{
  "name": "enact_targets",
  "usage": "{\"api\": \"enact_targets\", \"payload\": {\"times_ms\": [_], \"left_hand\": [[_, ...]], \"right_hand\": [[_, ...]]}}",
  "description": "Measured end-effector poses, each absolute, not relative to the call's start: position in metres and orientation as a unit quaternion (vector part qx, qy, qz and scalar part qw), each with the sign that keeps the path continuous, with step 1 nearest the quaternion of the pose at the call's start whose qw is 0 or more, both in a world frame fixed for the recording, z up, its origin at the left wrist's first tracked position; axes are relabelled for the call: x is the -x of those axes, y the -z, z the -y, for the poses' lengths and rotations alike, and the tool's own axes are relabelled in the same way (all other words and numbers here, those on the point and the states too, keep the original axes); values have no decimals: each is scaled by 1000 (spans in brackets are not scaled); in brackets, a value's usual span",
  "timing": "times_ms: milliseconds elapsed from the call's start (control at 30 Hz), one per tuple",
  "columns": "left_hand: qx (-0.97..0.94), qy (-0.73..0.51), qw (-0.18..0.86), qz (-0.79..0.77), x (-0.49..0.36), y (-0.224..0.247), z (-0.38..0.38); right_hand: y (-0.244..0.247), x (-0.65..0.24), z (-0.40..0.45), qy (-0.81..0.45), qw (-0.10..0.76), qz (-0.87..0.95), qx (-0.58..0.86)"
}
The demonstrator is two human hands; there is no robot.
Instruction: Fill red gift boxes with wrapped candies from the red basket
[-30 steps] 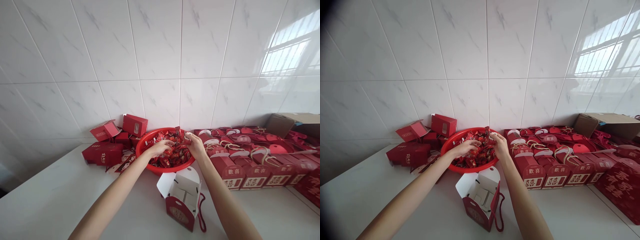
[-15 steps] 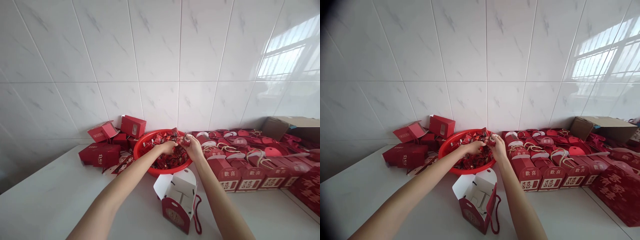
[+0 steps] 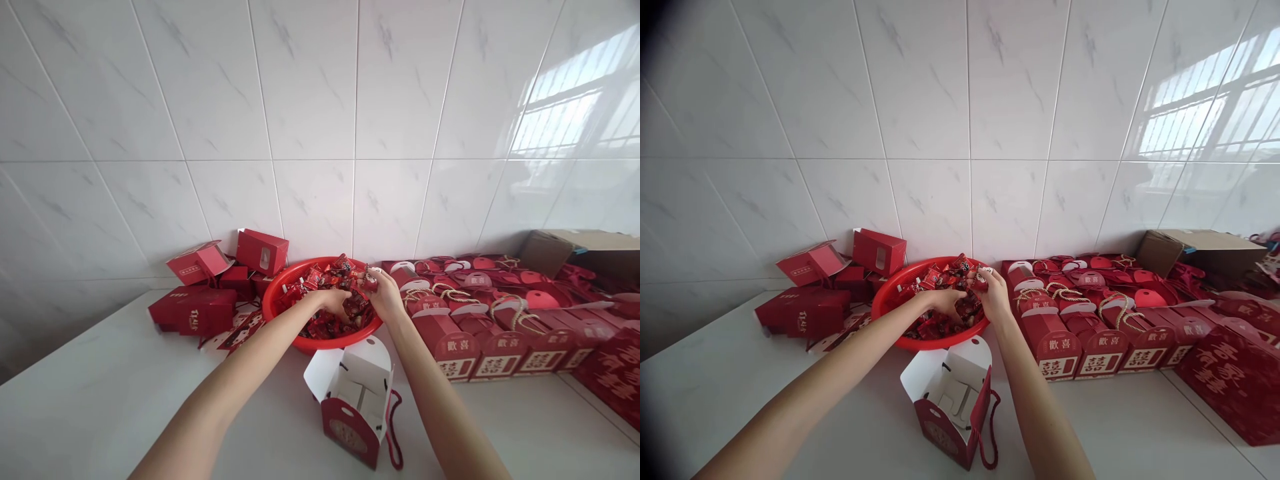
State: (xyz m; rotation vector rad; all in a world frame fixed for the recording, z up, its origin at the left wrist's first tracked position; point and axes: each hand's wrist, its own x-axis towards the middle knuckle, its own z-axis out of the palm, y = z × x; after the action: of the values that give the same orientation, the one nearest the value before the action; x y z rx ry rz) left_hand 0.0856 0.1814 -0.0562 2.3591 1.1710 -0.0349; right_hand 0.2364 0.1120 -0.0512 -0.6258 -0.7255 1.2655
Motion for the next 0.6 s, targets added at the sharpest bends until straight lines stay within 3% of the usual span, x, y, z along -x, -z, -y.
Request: {"api": "enact_targets", "payload": {"times_ms": [267, 467, 600], "left_hand": [[-853, 10, 321, -411, -84, 49, -179], [-802, -217, 381, -407, -69, 31, -180], [-765, -295, 401, -408, -66, 32, -183]], "right_hand": [[49, -236, -110, -562, 697, 335, 293], [49, -236, -112, -565, 697, 334, 289], [51, -236, -113, -567, 695, 335, 288]]}}
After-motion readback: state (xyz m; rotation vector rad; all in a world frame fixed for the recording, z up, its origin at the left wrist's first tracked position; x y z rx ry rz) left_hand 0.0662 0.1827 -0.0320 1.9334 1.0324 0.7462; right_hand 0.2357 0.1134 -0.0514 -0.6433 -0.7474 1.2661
